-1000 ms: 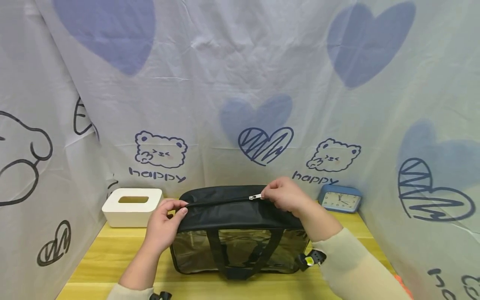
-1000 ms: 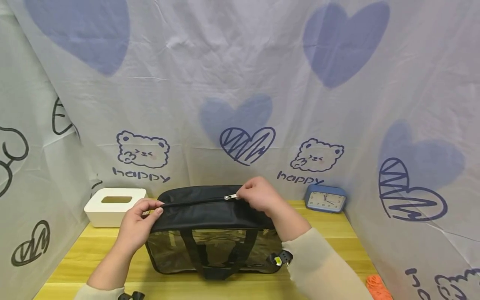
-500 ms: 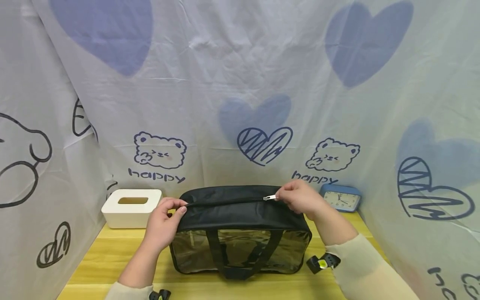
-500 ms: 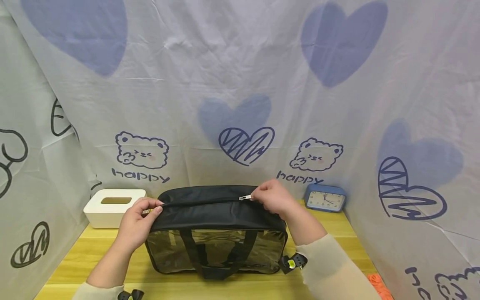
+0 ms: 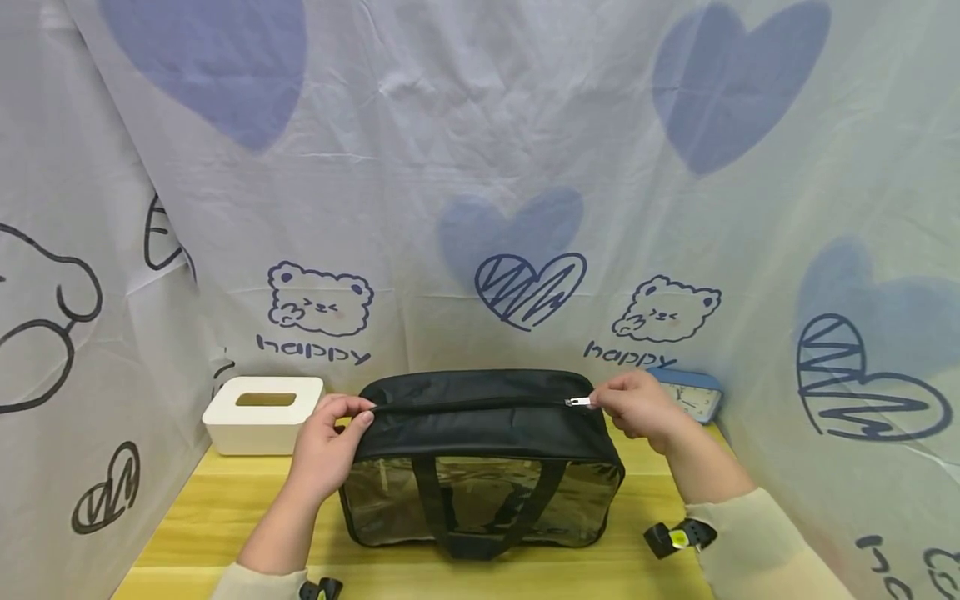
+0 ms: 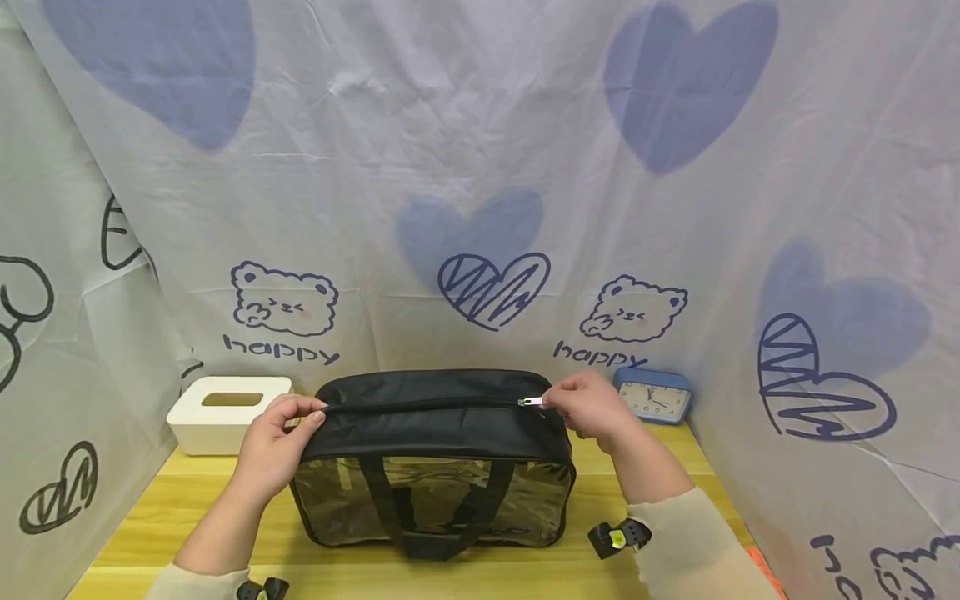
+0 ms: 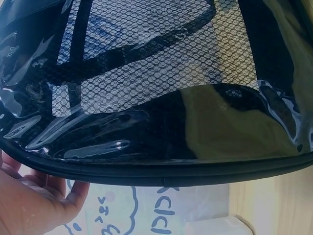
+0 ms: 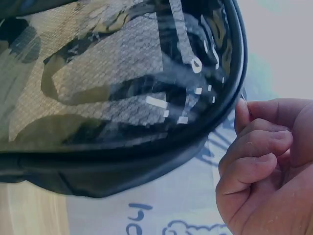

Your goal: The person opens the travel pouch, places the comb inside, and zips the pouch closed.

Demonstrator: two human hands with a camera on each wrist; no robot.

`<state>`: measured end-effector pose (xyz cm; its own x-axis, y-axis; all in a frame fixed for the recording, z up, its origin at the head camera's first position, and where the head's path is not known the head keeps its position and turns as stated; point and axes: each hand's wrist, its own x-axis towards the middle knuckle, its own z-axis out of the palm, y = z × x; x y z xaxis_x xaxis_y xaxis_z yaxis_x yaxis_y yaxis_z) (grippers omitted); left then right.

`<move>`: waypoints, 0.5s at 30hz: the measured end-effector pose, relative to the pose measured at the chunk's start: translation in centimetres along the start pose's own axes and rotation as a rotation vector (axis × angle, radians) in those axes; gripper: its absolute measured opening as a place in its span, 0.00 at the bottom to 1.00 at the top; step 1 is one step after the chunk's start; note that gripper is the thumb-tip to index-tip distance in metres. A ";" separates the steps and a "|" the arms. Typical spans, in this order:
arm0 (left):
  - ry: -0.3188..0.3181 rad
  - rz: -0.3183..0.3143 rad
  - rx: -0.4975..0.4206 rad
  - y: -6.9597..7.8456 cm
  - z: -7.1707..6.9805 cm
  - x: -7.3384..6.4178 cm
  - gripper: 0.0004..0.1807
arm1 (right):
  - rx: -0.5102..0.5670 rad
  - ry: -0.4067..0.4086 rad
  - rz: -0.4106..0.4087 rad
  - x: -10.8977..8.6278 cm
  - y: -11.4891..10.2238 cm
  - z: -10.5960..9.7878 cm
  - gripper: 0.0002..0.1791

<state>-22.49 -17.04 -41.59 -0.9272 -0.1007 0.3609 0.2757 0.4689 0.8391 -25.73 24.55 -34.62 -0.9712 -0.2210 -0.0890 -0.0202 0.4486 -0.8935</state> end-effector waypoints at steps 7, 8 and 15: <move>0.004 -0.006 -0.014 -0.3 0.1 0.0 0.07 | 0.016 0.017 0.014 -0.6 1.5 -1.2 0.15; 0.006 -0.005 -0.016 -0.3 0.1 0.0 0.06 | 0.021 0.014 0.017 -0.7 1.8 -1.4 0.15; 0.018 0.000 -0.032 -0.4 0.2 -0.1 0.06 | 0.066 0.001 0.041 -1.0 4.1 -2.3 0.16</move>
<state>-22.59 -17.07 -41.99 -0.9226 -0.1164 0.3677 0.2838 0.4406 0.8517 -25.36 28.60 -37.15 -0.9712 -0.2026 -0.1255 0.0351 0.3991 -0.9162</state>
